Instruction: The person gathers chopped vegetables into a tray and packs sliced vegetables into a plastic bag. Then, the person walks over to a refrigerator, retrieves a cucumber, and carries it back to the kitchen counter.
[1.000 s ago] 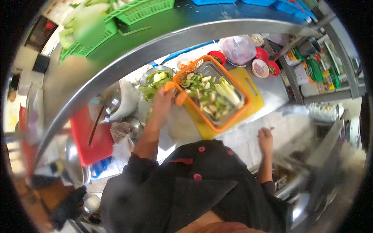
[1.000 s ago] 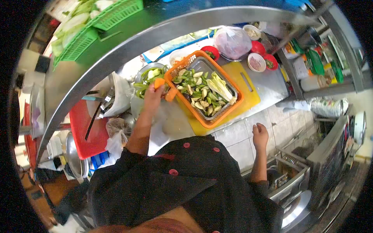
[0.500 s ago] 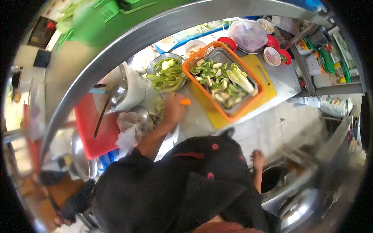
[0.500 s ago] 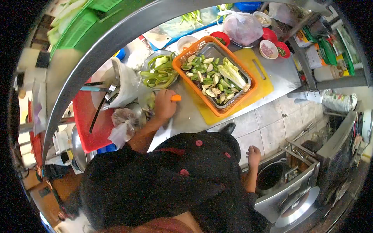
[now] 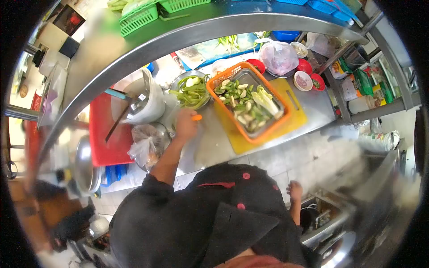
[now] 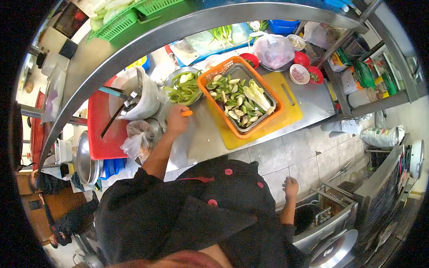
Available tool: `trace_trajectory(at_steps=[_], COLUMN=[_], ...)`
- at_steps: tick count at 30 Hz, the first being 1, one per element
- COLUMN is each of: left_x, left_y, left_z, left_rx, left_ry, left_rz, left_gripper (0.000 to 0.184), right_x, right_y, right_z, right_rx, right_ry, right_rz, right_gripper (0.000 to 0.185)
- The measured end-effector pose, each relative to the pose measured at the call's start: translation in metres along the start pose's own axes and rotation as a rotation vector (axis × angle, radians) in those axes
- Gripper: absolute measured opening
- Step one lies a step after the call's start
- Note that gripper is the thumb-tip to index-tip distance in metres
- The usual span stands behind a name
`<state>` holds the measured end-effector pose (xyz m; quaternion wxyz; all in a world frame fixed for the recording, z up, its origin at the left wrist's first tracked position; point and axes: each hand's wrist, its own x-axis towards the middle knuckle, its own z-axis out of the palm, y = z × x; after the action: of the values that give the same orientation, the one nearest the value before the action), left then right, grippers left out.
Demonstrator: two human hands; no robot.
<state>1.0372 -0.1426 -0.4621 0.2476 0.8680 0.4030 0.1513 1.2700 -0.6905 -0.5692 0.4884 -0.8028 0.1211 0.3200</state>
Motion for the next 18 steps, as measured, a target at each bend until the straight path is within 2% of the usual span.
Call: trace_trajectory(at_steps=[1,2,3,4,5,7,8,10,13,18], left_x=[0.006,0.013,0.022,0.030,0.035,0.043,0.049,0.060,0.076,0.086], left_y=[-0.001,-0.001,0.000,0.003,0.009,0.026,0.026,0.020,0.018,0.025], left_z=[0.000,0.000,0.000,-0.001,-0.005,-0.018,-0.018,-0.015,-0.013,-0.011], left_rx=[-0.249,-0.250,-0.640,-1.031,-1.036,-1.565,-1.569,-1.825,-1.884,-1.798], left_ry=[-0.045,-0.038,-0.059,-0.083,-0.079,-0.057,-0.063,-0.122,-0.230,-0.198], left_rz=[-0.069,-0.058,-0.227,-0.394,-0.379,-0.417,-0.403,-0.446,-0.346,-0.200], left_gripper=[0.033,0.033,0.033,0.033,0.033,0.031,0.031,0.030,0.027,0.027], right_x=[-0.004,-0.005,-0.005,0.003,0.004,0.005,0.004,-0.001,-0.005,0.009], right_y=[0.007,0.017,0.031,0.060,0.081,0.123,0.136,0.153,0.165,0.179], right_z=[-0.004,-0.009,-0.013,-0.021,-0.026,-0.034,-0.037,-0.037,-0.034,-0.032], right_rx=[0.007,-0.056,-0.120,-0.310,-0.600,-1.199,-1.246,-1.218,-1.157,-1.151], right_ry=[0.003,-0.028,-0.059,-0.112,-0.165,-0.103,-0.101,-0.127,-0.141,-0.155], right_rz=[-0.007,0.027,0.057,-0.114,-0.288,-0.708,-0.732,-0.655,-0.556,-0.543], right_gripper=[0.026,0.027,0.028,0.029,0.029,0.031,0.030,0.029,0.027,0.025])
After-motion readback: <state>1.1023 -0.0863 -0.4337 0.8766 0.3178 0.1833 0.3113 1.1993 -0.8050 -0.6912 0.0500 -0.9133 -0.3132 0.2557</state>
